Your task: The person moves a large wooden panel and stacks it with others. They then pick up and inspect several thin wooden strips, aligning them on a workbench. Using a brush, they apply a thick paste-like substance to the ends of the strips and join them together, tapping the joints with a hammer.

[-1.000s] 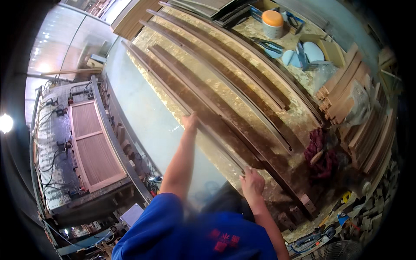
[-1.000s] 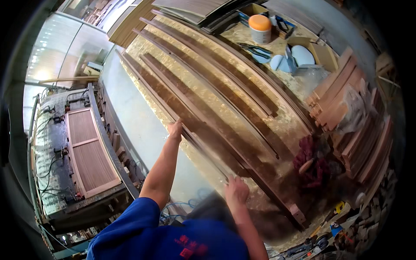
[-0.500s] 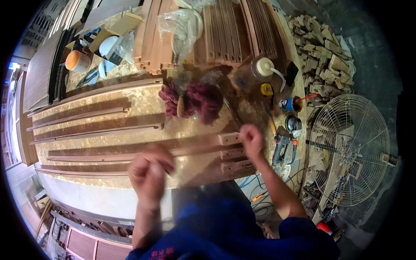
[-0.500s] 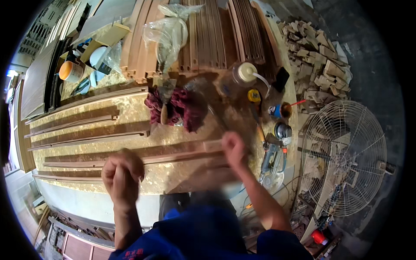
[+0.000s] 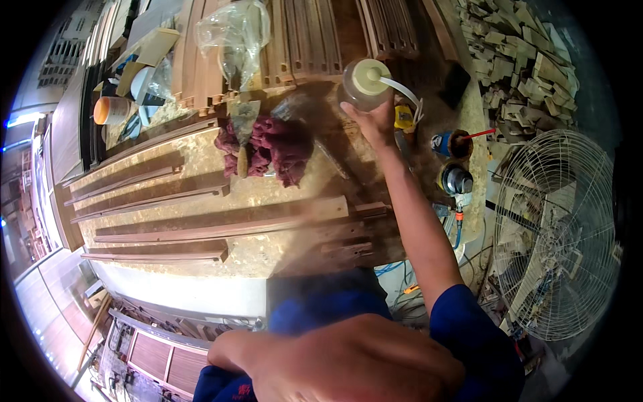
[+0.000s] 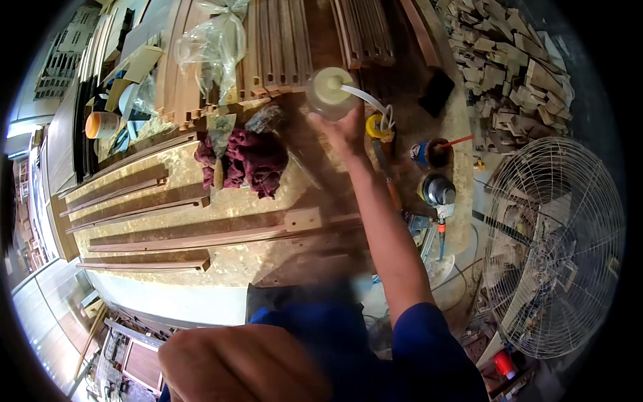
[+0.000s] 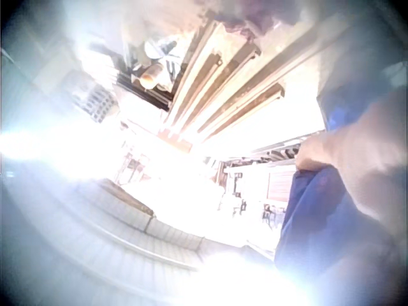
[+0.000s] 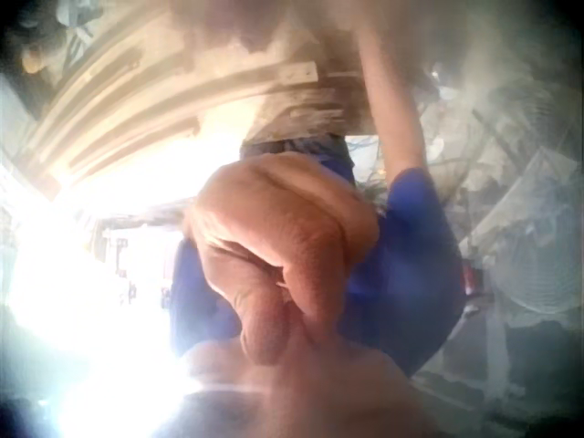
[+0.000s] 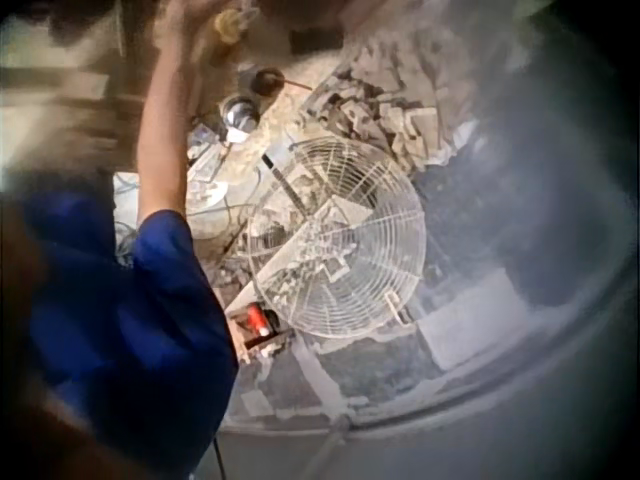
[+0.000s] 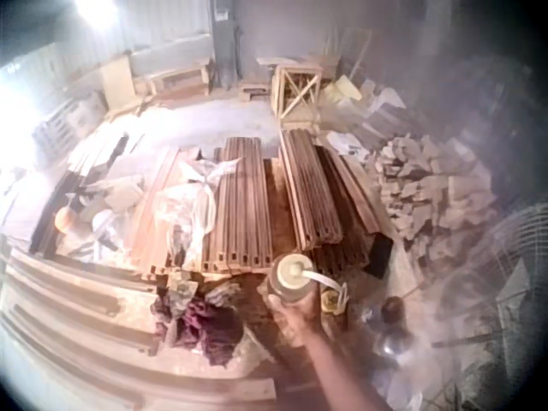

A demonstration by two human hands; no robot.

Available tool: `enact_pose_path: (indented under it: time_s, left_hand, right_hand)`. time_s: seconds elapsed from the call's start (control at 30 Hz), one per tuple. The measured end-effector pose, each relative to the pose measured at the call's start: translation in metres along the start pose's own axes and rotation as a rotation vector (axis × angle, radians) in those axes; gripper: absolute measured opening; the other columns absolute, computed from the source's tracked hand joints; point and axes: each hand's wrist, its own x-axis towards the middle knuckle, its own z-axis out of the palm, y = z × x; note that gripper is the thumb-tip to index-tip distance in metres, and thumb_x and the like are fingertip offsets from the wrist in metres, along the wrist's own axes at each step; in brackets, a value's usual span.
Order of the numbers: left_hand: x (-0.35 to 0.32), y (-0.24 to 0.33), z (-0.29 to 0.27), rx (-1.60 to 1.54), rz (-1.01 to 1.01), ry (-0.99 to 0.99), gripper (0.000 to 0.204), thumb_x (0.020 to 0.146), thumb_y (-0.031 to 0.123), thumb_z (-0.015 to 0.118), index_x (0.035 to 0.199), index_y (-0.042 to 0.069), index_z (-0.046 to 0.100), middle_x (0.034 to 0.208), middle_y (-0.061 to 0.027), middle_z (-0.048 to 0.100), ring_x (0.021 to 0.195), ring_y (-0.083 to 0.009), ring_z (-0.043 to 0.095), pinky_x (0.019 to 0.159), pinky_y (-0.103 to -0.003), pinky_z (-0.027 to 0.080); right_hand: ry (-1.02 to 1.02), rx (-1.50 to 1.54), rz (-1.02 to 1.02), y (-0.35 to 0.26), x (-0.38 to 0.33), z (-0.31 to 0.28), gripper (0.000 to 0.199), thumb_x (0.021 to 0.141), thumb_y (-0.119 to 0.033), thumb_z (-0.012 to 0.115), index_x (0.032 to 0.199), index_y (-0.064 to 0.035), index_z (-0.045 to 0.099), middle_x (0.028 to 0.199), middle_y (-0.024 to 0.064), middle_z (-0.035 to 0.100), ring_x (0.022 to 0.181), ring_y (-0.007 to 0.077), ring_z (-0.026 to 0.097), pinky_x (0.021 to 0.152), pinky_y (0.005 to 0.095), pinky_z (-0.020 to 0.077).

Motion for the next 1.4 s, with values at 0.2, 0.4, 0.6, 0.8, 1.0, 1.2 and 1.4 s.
enact_pose_path:
  time_s: [0.2,0.4,0.6,0.8,1.0,1.2,1.4]
  left_hand:
    - [0.016,-0.019,-0.003,-0.003,-0.144,0.110,0.042,0.099,0.034,0.073,0.087,-0.006,0.070,0.074,-0.0126,0.059,0.052,-0.0161,0.050,0.043,-0.030,0.034]
    - [0.036,-0.008,-0.042,0.013,-0.362,-0.027,0.041,0.101,0.035,0.068,0.096,-0.005,0.074,0.082,-0.0130,0.065,0.057,-0.0202,0.056,0.048,-0.031,0.042]
    - [0.041,0.030,-0.115,0.634,-0.577,0.594,0.022,0.106,0.022,0.058,0.095,0.003,0.063,0.080,-0.0022,0.061,0.068,-0.0111,0.052,0.063,-0.024,0.042]
    - [0.055,0.031,-0.194,0.791,-0.590,0.700,0.018,0.106,0.021,0.058,0.096,0.006,0.061,0.075,0.0033,0.052,0.065,-0.0042,0.044,0.060,-0.020,0.036]
    - [0.045,0.031,-0.232,0.763,-0.684,0.814,0.018,0.106,0.021,0.058,0.093,0.008,0.060,0.071,0.0052,0.050,0.061,-0.0028,0.042,0.054,-0.020,0.032]
    - [0.043,0.035,-0.244,0.786,-0.718,0.846,0.019,0.106,0.023,0.059,0.092,0.010,0.060,0.069,0.0069,0.050,0.057,-0.0015,0.041,0.052,-0.019,0.030]
    - [0.031,0.038,-0.257,0.838,-0.708,0.780,0.015,0.106,0.020,0.060,0.095,0.010,0.061,0.073,0.0075,0.053,0.063,-0.0004,0.044,0.054,-0.019,0.034]
  right_hand:
    - [0.079,-0.112,-0.036,0.007,-0.004,-0.010,0.066,0.070,-0.014,0.088,0.127,-0.0047,0.057,0.118,0.0124,0.067,0.109,0.0243,0.066,0.095,0.0377,0.0534]
    - [0.011,-0.301,0.097,-0.065,-0.001,-0.010,0.080,0.078,-0.014,0.089,0.143,-0.0023,0.043,0.135,0.0119,0.058,0.125,0.0227,0.059,0.108,0.0388,0.0486]
    - [-0.024,-0.194,-0.020,-0.120,0.077,-0.033,0.080,0.077,-0.019,0.089,0.142,-0.0011,0.045,0.134,0.0127,0.059,0.125,0.0238,0.059,0.107,0.0381,0.0487]
    - [0.042,-0.207,-0.161,-0.042,0.179,-0.014,0.087,0.076,-0.013,0.089,0.146,-0.0010,0.040,0.139,0.0109,0.056,0.127,0.0226,0.056,0.110,0.0388,0.0452]
    - [0.017,-0.079,-0.273,-0.021,0.216,-0.004,0.088,0.076,-0.008,0.090,0.148,-0.0039,0.039,0.139,0.0092,0.056,0.126,0.0207,0.056,0.109,0.0395,0.0464]
    - [0.165,-0.152,-0.226,-0.009,0.215,-0.015,0.080,0.075,-0.002,0.088,0.142,-0.0030,0.044,0.131,0.0121,0.060,0.117,0.0209,0.063,0.104,0.0381,0.0533]
    - [0.152,-0.281,-0.279,-0.026,0.216,-0.010,0.073,0.074,-0.002,0.087,0.137,-0.0032,0.050,0.128,0.0097,0.063,0.116,0.0205,0.064,0.101,0.0373,0.0521]
